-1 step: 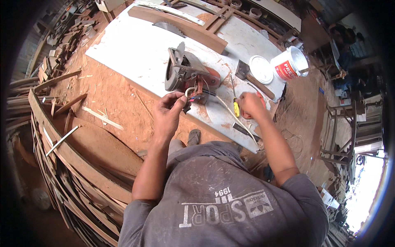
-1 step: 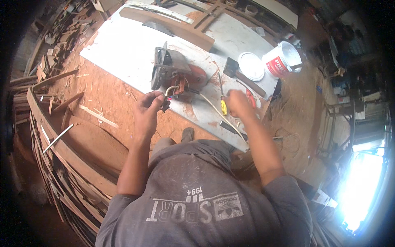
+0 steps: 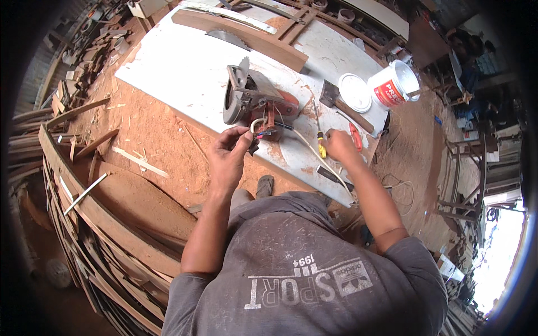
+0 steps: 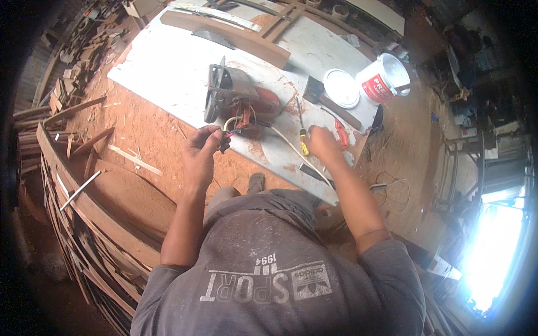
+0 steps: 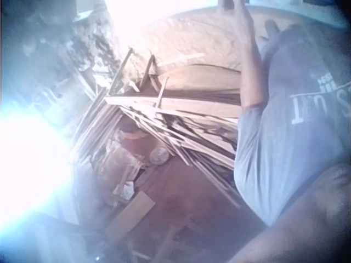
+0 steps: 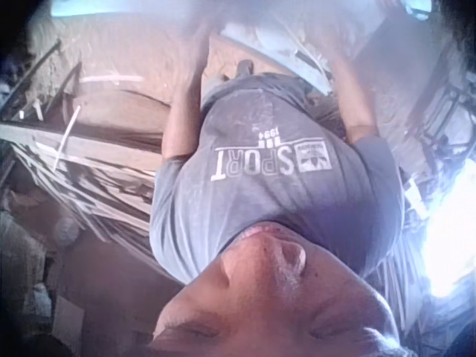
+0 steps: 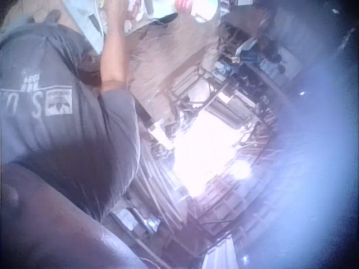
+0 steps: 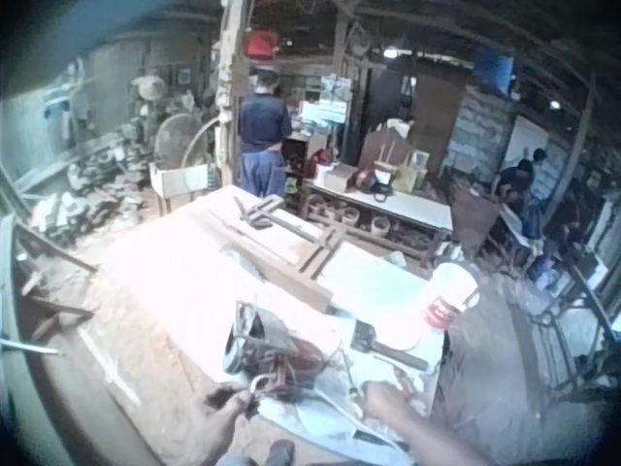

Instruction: The person repairs a circular saw by hand-wrapping electrical tape around the power cord and then using a screwdriver to tighten screws on the saw's housing. The person works at a cluttered workbench in a workshop.

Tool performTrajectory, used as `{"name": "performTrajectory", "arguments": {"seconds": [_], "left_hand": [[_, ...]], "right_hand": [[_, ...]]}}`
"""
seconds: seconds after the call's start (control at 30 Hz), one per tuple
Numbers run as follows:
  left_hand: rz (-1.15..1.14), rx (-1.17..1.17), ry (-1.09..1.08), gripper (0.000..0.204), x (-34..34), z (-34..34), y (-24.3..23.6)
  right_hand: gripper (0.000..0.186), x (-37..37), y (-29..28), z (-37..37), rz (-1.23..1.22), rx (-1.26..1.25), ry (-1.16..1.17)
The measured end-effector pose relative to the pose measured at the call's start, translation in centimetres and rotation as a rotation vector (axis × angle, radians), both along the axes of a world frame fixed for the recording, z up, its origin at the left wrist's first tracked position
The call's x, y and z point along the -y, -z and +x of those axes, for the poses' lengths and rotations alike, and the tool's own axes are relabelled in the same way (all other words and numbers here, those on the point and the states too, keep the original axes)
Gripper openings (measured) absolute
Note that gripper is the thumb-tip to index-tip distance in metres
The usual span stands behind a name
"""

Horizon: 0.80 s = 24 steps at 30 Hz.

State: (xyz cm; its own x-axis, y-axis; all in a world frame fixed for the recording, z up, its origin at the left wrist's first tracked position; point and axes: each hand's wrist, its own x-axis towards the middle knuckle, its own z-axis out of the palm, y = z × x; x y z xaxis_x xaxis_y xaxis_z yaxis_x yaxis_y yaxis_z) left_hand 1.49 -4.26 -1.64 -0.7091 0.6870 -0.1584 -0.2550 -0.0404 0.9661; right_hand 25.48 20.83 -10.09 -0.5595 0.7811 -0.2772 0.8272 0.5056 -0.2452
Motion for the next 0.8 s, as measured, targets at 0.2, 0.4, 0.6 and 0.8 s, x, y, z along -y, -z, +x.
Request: {"name": "performTrajectory", "arguments": {"seconds": [0.2,0.4,0.6,0.8], "left_hand": [[0.044,-0.018,-0.105,0.023,0.9,1.8,1.2],[0.074,-0.007,-0.14,0.023,1.7,2.6,2.4],[0.139,-0.003,-0.167,0.019,2.2,3.2,4.0],[0.143,0.04,-0.203,0.019,1.8,4.0,4.1]], "right_hand": [[0.04,3.0,1.6,-1.2,0.053,-0.04,0.005],[0.044,4.3,-4.0,0.1,-0.139,-0.336,0.19],[0.039,13.2,-16.0,4.0,-0.561,-0.571,-0.046],[0.038,17.2,-17.7,4.3,-0.422,-0.657,-0.111]]}}
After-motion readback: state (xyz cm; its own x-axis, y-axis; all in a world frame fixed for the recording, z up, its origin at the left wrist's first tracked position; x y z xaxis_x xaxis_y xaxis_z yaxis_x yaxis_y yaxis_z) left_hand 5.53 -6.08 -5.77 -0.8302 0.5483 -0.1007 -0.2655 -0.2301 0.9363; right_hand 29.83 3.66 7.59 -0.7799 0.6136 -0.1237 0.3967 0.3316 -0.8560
